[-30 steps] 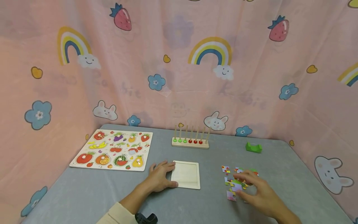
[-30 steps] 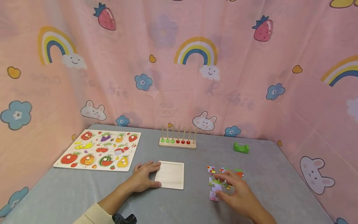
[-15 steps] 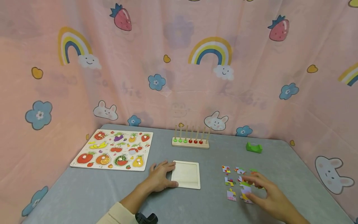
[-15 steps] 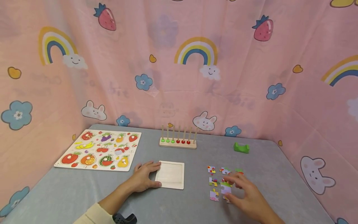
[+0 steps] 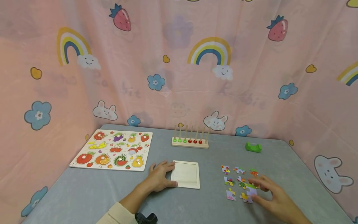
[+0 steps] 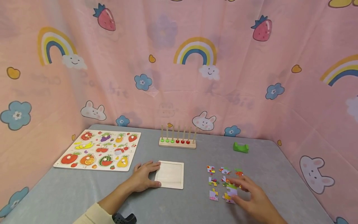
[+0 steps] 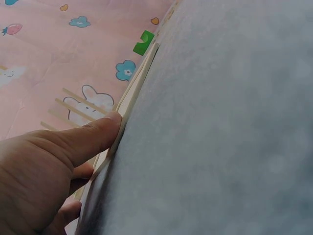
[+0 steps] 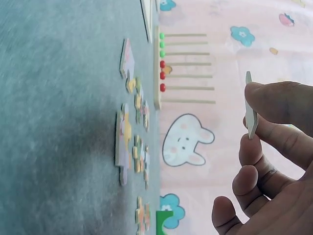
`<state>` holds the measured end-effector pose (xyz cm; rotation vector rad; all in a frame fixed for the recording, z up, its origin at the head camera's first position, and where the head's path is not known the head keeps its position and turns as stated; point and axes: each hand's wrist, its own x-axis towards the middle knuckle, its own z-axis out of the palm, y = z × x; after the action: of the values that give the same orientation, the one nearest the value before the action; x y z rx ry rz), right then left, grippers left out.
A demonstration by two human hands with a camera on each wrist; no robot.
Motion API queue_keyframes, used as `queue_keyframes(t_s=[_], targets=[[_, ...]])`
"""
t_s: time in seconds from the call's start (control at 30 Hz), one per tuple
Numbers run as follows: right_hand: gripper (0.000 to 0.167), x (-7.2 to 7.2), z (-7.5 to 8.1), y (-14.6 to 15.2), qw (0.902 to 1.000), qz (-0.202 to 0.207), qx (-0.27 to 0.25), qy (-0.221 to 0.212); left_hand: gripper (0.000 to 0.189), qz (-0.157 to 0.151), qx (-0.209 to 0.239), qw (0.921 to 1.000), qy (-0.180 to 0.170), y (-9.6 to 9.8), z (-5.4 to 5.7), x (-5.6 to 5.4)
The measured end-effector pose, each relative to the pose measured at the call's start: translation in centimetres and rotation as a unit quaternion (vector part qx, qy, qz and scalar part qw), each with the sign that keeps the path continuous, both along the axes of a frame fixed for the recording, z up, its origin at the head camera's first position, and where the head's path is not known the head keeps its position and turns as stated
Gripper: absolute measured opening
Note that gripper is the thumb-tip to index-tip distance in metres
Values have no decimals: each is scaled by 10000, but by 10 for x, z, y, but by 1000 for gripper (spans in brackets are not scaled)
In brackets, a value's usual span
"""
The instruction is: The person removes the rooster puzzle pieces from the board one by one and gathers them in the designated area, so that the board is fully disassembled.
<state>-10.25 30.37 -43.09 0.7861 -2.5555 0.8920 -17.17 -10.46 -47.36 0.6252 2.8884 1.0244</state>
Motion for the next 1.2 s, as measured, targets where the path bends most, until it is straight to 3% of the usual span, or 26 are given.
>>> queue_keyframes(t_s=[0.5, 0.63, 0.8, 1.1, 1.2], targets=[[51, -3, -7, 18, 9996, -188, 66, 190, 71, 29, -71, 10000, -23, 0, -1, -1], [48, -2, -5, 24, 9994, -319, 155, -53, 71, 36, -62, 10000, -35, 0, -1, -1], [44, 0, -5, 30, 9941, -781, 486, -581, 71, 26, -64, 10000, -52, 0, 0, -1], [42, 0, -16, 41, 9891, -1064, 560, -853, 71, 20, -53, 10000, -54, 0, 0, -1], [41, -1, -21, 43, 9911, -1007, 441, -747, 71, 12, -46, 10000, -57, 0, 1, 0]])
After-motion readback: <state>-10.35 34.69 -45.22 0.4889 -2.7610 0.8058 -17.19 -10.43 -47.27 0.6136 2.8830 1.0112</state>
